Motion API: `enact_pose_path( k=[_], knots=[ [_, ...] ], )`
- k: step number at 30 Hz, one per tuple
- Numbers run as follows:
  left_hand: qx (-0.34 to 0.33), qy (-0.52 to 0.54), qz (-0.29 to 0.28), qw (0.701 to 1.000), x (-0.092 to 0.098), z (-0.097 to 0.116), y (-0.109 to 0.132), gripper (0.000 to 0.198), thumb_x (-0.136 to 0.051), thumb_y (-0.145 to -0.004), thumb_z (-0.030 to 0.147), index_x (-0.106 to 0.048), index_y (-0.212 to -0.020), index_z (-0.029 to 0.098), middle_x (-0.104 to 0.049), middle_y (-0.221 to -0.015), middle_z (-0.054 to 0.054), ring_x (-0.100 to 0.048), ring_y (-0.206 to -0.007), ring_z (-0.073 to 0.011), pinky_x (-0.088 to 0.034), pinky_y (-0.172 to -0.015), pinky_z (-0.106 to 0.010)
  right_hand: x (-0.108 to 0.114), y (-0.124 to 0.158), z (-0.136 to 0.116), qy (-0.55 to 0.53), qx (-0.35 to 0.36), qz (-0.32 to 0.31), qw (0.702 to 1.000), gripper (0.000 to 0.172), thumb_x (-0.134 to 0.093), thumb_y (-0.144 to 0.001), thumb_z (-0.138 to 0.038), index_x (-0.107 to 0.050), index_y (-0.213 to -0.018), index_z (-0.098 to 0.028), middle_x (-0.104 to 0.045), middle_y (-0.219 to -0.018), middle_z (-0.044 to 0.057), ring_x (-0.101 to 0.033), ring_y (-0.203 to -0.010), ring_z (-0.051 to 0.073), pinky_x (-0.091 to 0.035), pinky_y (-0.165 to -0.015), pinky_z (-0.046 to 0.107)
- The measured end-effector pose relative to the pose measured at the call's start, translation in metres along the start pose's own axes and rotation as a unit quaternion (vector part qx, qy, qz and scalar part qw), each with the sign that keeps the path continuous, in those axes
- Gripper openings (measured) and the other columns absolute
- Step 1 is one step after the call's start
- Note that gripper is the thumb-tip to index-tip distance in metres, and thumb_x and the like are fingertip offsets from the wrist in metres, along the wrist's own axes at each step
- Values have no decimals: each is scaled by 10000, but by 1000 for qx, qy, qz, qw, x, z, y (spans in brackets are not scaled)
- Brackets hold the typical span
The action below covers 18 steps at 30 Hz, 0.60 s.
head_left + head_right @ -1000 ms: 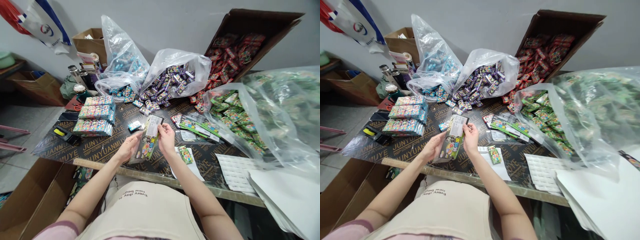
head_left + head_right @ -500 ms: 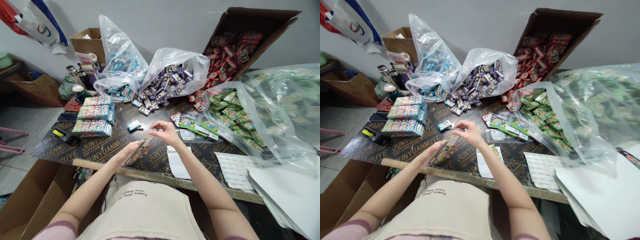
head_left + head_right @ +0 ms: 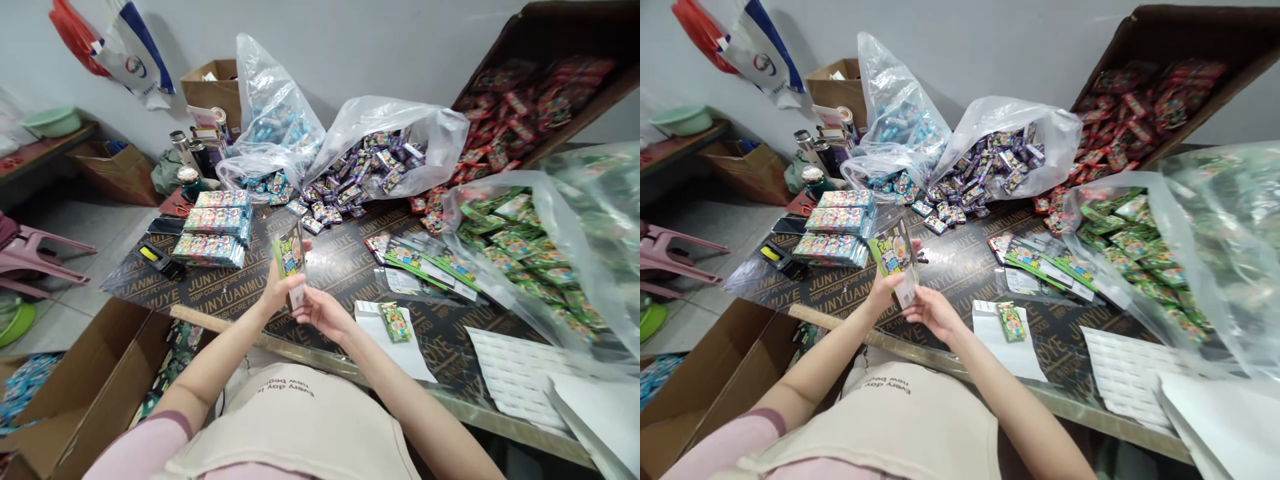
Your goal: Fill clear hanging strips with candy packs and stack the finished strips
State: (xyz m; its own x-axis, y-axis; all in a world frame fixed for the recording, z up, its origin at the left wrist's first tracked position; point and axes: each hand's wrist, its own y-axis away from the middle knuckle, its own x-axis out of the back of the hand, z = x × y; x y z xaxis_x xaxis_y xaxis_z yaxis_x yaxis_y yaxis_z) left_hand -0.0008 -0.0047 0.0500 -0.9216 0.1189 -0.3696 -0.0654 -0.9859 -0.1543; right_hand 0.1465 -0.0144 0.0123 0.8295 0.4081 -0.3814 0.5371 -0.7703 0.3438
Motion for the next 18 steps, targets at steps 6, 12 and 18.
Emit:
enact_pose_path(
  k=[6,12,18],
  knots=[
    [147,116,-18,982,11,8,5,562,-580,-720,533,-651,-1100,126,-690,-1068,-130,-622,-1045,-297,-473,-880,-386,16,20,-33,362,288,234,855,353,-705,-726,-452,-665,-964,-195,-687,-975,85,-625,-879,236,-500,-765,364],
    [262,48,-111,958,12,-11,26,559,-697,-668,485,-648,-1110,146,-708,-972,-102,-654,-885,-254,-470,-801,-341,13,20,-73,450,382,114,799,331,-690,-776,-343,-621,-1083,-238,-674,-968,51,-600,-890,220,-438,-867,380],
    [238,-19,-126,963,13,-4,26,456,-743,-666,419,-673,-1022,142,-708,-896,-58,-634,-832,-207,-455,-778,-295,16,20,-79,483,285,-12,828,146,-678,-790,-341,-668,-852,-209,-638,-692,-6,-548,-670,158,-427,-718,302]
  ],
)
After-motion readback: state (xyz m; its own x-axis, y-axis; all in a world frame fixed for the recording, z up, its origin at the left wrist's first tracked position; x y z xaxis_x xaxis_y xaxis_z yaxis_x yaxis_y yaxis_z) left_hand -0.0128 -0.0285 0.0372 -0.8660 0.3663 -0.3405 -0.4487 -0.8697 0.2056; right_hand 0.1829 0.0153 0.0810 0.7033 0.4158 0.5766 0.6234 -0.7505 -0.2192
